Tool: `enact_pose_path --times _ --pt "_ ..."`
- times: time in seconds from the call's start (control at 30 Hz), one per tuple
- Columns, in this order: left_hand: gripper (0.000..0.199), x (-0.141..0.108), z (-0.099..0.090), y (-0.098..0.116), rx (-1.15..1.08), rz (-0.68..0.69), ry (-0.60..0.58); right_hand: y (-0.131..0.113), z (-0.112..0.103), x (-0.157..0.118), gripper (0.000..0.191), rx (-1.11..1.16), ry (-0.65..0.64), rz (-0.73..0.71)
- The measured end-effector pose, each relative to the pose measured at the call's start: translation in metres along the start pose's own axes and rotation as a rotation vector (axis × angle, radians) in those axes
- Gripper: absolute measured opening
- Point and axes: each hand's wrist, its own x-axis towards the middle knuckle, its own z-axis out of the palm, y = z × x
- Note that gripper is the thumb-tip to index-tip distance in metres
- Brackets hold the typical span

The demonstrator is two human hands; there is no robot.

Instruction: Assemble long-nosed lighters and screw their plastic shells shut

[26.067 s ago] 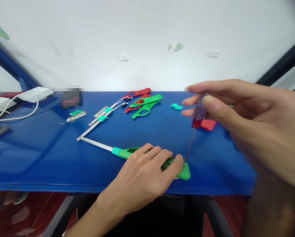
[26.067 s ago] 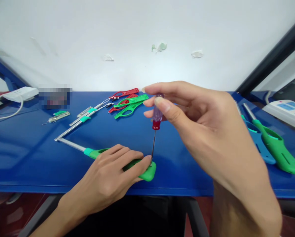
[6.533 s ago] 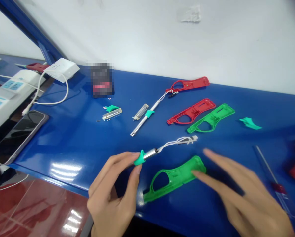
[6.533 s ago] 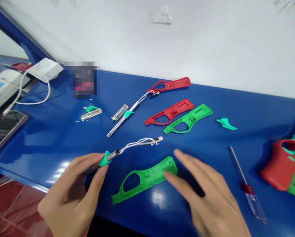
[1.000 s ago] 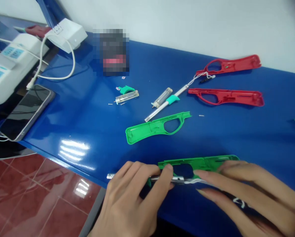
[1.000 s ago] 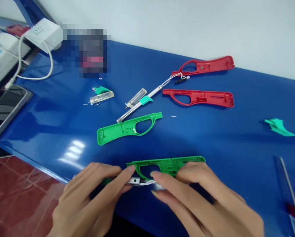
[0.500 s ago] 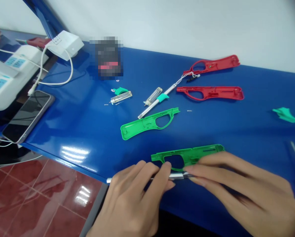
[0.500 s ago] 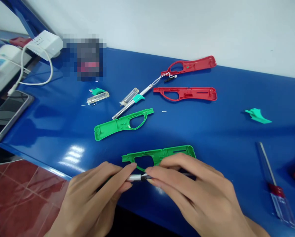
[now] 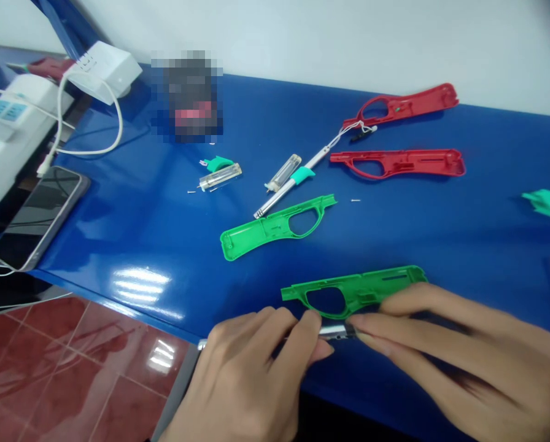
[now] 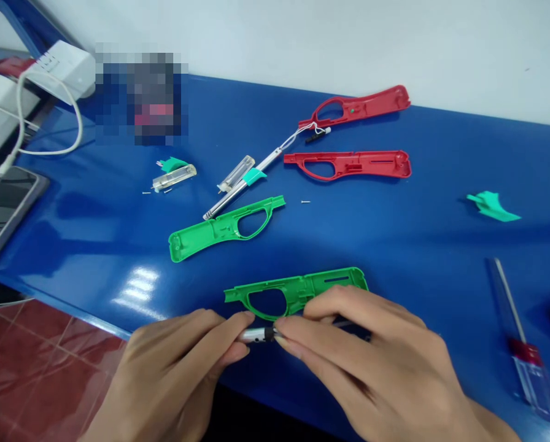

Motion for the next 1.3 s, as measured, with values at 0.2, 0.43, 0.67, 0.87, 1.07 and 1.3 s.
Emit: enact_pose_path --times 0.2,0.43,0.67,0.87,1.07,1.3 --pt "0.024 0.002 0.005 0.004 0.034 -0.023 0.025 0.006 -0.001 -0.009 0.028 0.041 -0.012 0.036" --pt "0.024 0.003 0.009 0.004 0.064 -0.001 0.069 0.001 -0.003 -0.002 0.019 0.015 -0.024 0.004" --pt "0.021 0.0 0.012 0.008 0.156 -0.027 0.129 0.002 -0.008 0.003 0.021 -0.06 -0.032 0.011" --pt "0.02 -0.001 0.008 -0.005 0.137 -0.042 0.107 0.013 -0.01 -0.005 0.02 -0.117 -0.027 0.068" --pt "0.042 -0.007 0.003 -0.021 -0.067 -0.071 0.074 0.018 -0.007 -0.005 0.024 -0.117 -0.084 0.092" --pt "0.031 -0.007 0.009 -0.023 -0.153 -0.123 0.141 0.024 -0.008 -0.017 0.036 -0.132 -0.175 0.084"
